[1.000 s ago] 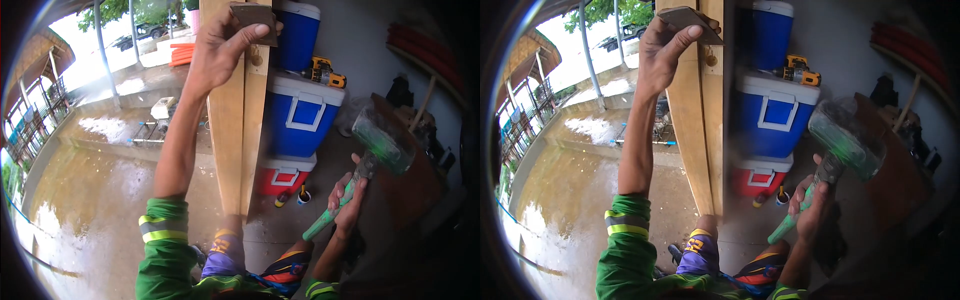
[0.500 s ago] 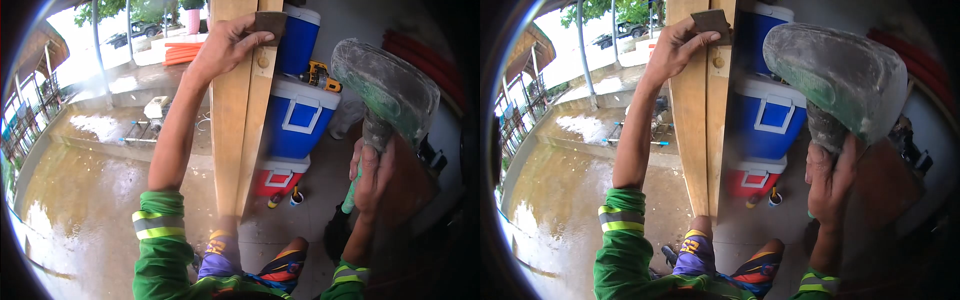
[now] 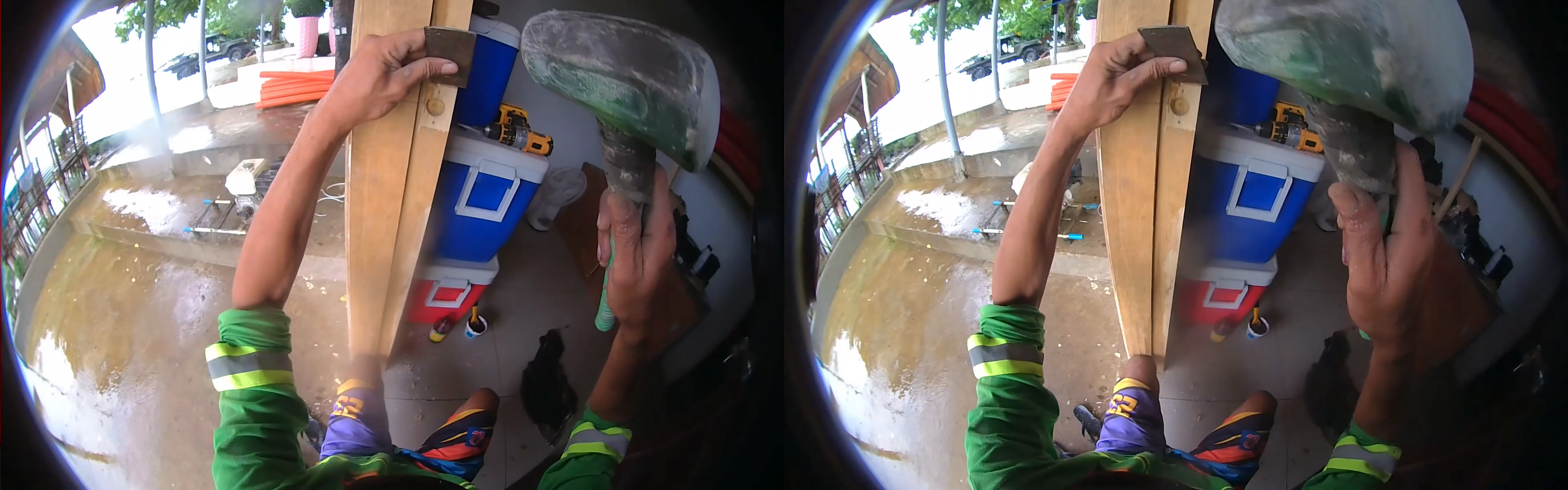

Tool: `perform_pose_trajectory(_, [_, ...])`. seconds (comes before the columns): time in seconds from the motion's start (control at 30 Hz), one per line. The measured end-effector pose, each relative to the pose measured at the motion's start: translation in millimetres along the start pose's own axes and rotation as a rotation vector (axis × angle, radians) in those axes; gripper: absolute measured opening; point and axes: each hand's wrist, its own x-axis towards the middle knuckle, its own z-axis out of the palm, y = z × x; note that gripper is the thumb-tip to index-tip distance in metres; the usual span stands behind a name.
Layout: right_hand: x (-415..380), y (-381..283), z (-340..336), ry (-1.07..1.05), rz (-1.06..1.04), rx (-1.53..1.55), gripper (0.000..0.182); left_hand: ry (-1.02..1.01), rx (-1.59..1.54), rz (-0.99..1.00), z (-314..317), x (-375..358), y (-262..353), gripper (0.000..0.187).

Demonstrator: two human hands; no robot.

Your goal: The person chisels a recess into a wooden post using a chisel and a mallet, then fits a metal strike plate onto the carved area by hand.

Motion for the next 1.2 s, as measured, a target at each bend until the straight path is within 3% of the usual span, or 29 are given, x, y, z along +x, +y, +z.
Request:
perform_pose_trajectory(0.3, [16.4, -18.3, 0.0, 0.014, -0.030, -0.001, 0.037, -0.045, 0.123, 0.143, -1.4, 0.3, 2.0, 0.018])
perform_pose_trajectory(0.47, [45.7, -11.7, 1.2, -0.041, -0.142, -0.239, 0.038, -0.056, 0.101, 0.220, -0.2, 1.5, -3.8, 0.015])
perform_pose_trajectory(0.57, [43.9, -28.7, -16.3, 0.070, 0.014, -0.129, 0.037, -0.061, 0.089, 0.186, -1.1, 3.4, -2.0, 0.014])
perform_pose_trajectory(0.77, [54.3, -23.2, -43.2, 0.110, -0.094, 0.124, 0.027, -0.093, 0.187, 0.206, -6.0, 7.6, -1.9, 0.016])
perform_pose_trajectory(0.93, [62.0, -37.7, -13.1, -0.091, 0.096, -0.248, 0.043, -0.070, 0.132, 0.251, -4.4, 7.3, -2.7, 0.017])
perform_pose_trajectory(1.0, [63.6, -49.0, -24.8, -0.008, 0.150, -0.172, 0.036, -0.082, 0.149, 0.240, -5.6, 7.9, -1.2, 0.017])
perform_pose_trajectory(1.13, [65.6, -38.5, -43.8, 0.100, -0.122, -0.034, 0.030, -0.093, 0.211, 0.231, -5.2, 7.3, -6.6, 0.017])
perform_pose_trajectory(1.2, [61.9, -24.6, -34.2, 0.075, -0.101, -0.003, 0.030, -0.082, 0.217, 0.228, -6.0, 5.9, -1.6, 0.015])
